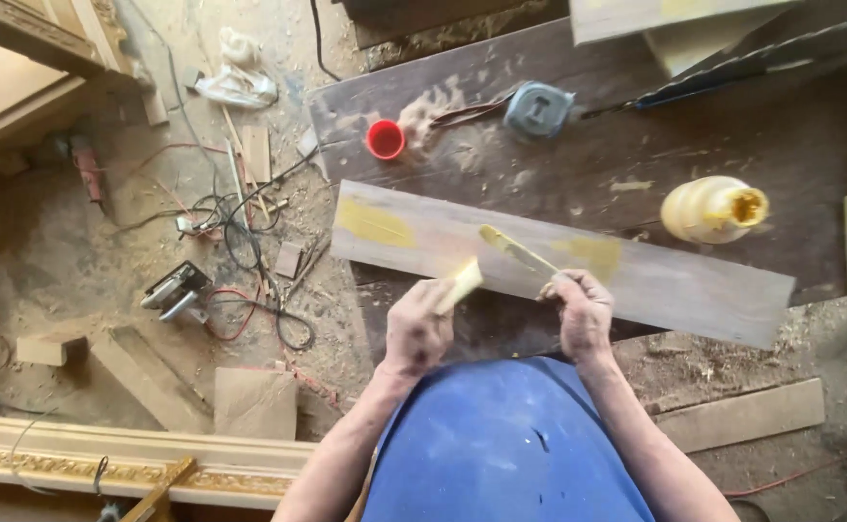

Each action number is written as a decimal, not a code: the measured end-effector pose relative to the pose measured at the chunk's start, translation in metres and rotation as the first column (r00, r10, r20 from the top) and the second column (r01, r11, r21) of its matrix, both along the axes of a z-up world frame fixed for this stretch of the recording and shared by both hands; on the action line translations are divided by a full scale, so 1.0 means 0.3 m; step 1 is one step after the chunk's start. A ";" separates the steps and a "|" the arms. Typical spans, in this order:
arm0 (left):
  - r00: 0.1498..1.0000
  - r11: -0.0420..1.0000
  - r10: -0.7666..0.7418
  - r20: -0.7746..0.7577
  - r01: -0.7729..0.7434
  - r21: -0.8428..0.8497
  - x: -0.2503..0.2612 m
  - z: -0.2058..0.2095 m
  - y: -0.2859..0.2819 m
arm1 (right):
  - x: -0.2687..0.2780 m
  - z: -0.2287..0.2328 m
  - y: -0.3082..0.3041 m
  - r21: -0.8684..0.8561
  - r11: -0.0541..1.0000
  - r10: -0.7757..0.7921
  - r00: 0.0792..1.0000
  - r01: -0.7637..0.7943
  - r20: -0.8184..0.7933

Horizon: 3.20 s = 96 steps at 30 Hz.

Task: Applying and spreading wood filler onto a wooden board using a small stick and a spreader tool.

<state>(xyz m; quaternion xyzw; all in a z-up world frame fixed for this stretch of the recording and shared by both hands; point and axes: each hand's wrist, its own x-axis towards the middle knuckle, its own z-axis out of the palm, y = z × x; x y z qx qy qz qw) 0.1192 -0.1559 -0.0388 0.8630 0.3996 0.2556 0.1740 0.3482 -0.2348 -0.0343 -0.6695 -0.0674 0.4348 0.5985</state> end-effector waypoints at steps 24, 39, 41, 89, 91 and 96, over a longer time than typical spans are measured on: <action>0.508 0.280 0.844 0.172 -0.145 -0.949 -0.033 0.031 0.252 | 0.326 -0.031 -0.008 -0.117 0.421 -0.018 -0.137 -0.900 0.990; 0.436 0.323 0.895 0.094 -0.488 -0.811 0.027 0.190 0.186 | 0.633 -0.055 -0.262 0.016 0.841 0.427 0.683 -0.540 0.593; 0.608 0.440 0.794 0.013 -0.559 -0.703 0.160 0.218 0.100 | 0.598 -0.099 -0.227 -0.018 0.859 0.417 0.681 -0.511 0.602; 0.033 0.181 0.983 0.178 -0.096 -0.979 -0.206 -0.022 0.109 | 0.822 -0.109 0.002 -0.064 0.878 0.269 0.378 -0.475 0.886; -0.040 0.168 0.983 0.180 -0.208 -0.964 -0.255 0.058 0.109 | 0.817 -0.120 0.007 -0.083 0.875 0.279 0.356 -0.477 0.892; 0.016 0.159 0.985 0.174 -0.502 -0.850 -0.148 0.191 0.146 | 0.826 -0.123 -0.009 -0.097 0.879 0.278 0.336 -0.468 0.900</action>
